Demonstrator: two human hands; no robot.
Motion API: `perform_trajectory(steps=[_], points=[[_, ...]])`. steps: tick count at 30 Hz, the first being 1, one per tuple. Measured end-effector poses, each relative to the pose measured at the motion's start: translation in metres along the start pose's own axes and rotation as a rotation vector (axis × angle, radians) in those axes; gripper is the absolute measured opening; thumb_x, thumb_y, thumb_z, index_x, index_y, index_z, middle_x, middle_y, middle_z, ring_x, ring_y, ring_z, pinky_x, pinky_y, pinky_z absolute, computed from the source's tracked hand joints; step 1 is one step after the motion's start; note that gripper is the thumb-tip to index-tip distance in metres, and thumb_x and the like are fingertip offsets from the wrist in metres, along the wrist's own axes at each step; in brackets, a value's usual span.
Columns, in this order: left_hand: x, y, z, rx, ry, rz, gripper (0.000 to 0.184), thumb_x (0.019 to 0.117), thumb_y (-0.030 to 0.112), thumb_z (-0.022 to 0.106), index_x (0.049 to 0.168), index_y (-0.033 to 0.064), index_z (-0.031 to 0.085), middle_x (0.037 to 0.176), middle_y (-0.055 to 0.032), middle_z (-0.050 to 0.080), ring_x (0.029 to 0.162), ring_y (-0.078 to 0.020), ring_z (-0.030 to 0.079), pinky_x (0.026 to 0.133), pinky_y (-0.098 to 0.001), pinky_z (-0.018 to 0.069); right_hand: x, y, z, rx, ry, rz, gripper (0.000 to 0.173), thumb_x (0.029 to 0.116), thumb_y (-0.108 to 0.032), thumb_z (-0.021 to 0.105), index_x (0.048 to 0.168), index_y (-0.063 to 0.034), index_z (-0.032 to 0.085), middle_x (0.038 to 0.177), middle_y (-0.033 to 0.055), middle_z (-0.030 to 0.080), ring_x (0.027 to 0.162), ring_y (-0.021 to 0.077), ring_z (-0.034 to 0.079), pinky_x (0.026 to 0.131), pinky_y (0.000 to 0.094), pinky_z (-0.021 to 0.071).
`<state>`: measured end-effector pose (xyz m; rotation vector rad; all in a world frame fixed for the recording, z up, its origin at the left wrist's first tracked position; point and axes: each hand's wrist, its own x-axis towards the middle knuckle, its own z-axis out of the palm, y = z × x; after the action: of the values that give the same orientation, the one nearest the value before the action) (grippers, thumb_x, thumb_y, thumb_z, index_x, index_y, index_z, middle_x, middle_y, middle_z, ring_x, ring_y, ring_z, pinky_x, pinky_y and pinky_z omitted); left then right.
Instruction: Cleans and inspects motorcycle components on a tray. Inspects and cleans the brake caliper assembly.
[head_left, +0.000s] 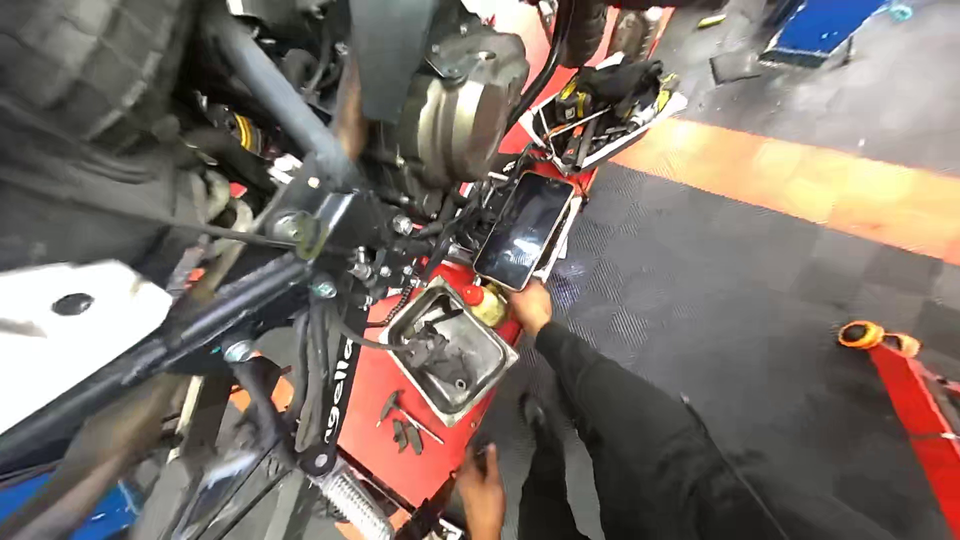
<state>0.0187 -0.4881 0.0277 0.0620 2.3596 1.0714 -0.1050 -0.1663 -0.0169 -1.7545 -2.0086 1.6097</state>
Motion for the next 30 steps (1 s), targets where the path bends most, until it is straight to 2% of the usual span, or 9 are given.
perform_trajectory(steps=[3,6,10,12,15,18,22,26,30], points=[[0.018,0.014,0.008,0.088,-0.033,0.157,0.042,0.1012,0.02,0.062,0.138,-0.0006,0.059,0.123,-0.0131,0.072,0.099,-0.0195,0.074,0.09,-0.0403,0.0621,0.01,-0.068,-0.035,-0.305,-0.276,-0.197,0.064,0.0945,-0.031,0.07,0.142,0.0057,0.05,0.15,0.0272,0.047,0.14,0.0421,0.046,0.111,0.0603,0.0412],[0.027,0.026,0.013,0.107,-0.054,0.249,0.043,0.1001,0.02,0.061,0.137,-0.0034,0.059,0.124,-0.0126,0.072,0.099,-0.0175,0.074,0.088,-0.0371,0.0629,0.021,-0.09,-0.042,-0.445,-0.36,-0.368,0.039,0.0977,-0.023,0.066,0.125,0.0036,0.067,0.145,0.0256,0.054,0.141,0.0406,0.045,0.115,0.0577,0.0371],[0.03,0.05,0.03,0.22,-0.147,0.19,0.038,0.0992,0.025,0.064,0.13,0.0018,0.067,0.119,-0.0109,0.073,0.103,-0.0187,0.073,0.093,-0.0405,0.0618,0.04,-0.044,-0.018,-0.18,-0.176,-0.537,0.054,0.0846,-0.019,0.077,0.133,-0.0004,0.061,0.129,0.0233,0.064,0.128,0.0429,0.056,0.105,0.0619,0.0456],[0.049,0.072,0.058,0.296,-0.256,0.077,0.043,0.0998,0.034,0.065,0.132,0.0054,0.066,0.121,-0.0119,0.073,0.11,-0.0222,0.071,0.1,-0.047,0.0575,0.038,-0.013,-0.018,-0.113,0.007,-0.587,0.061,0.0781,-0.025,0.08,0.135,-0.013,0.061,0.124,0.0122,0.068,0.119,0.0336,0.062,0.097,0.0582,0.0535],[0.108,0.097,0.124,0.263,-0.24,-0.051,0.051,0.0975,0.039,0.069,0.134,0.0034,0.064,0.122,-0.0166,0.071,0.116,-0.0296,0.068,0.104,-0.054,0.0529,-0.004,0.035,-0.059,0.051,0.136,-0.673,0.061,0.0804,-0.018,0.085,0.136,-0.0116,0.061,0.125,0.0097,0.066,0.117,0.0266,0.063,0.1,0.0509,0.0542],[0.175,0.107,0.186,0.142,-0.187,-0.274,0.052,0.0979,0.042,0.068,0.125,-0.0025,0.066,0.114,-0.0254,0.07,0.108,-0.0388,0.067,0.096,-0.0584,0.0538,-0.05,0.083,-0.104,0.24,0.243,-0.784,0.062,0.0777,-0.015,0.086,0.135,-0.0088,0.062,0.133,0.0073,0.064,0.126,0.021,0.061,0.107,0.0436,0.0543],[0.216,0.124,0.223,0.22,-0.128,-0.42,0.057,0.0963,0.048,0.068,0.116,-0.0053,0.069,0.119,-0.0283,0.068,0.115,-0.0431,0.064,0.099,-0.0617,0.0499,-0.089,0.127,-0.136,0.288,0.296,-0.686,0.06,0.0788,-0.021,0.088,0.133,-0.0144,0.064,0.131,0.0063,0.067,0.122,0.0225,0.064,0.1,0.0436,0.0588],[0.237,0.137,0.236,0.154,0.001,-0.332,0.053,0.0998,0.052,0.061,0.115,0.0022,0.073,0.118,-0.0235,0.07,0.118,-0.0405,0.063,0.103,-0.0613,0.0471,-0.088,0.128,-0.143,0.303,0.288,-0.648,0.056,0.0792,-0.022,0.088,0.13,-0.0137,0.066,0.128,0.0064,0.068,0.12,0.0215,0.065,0.099,0.0418,0.0592],[0.238,0.112,0.214,-0.107,-0.131,-0.152,0.047,0.105,0.046,0.055,0.135,0.0109,0.065,0.128,-0.0176,0.068,0.117,-0.033,0.064,0.1,-0.0577,0.0507,-0.06,0.099,-0.132,0.298,0.229,-0.733,0.056,0.0827,-0.017,0.085,0.134,-0.0132,0.062,0.133,0.005,0.065,0.125,0.0193,0.061,0.103,0.0401,0.0566]])
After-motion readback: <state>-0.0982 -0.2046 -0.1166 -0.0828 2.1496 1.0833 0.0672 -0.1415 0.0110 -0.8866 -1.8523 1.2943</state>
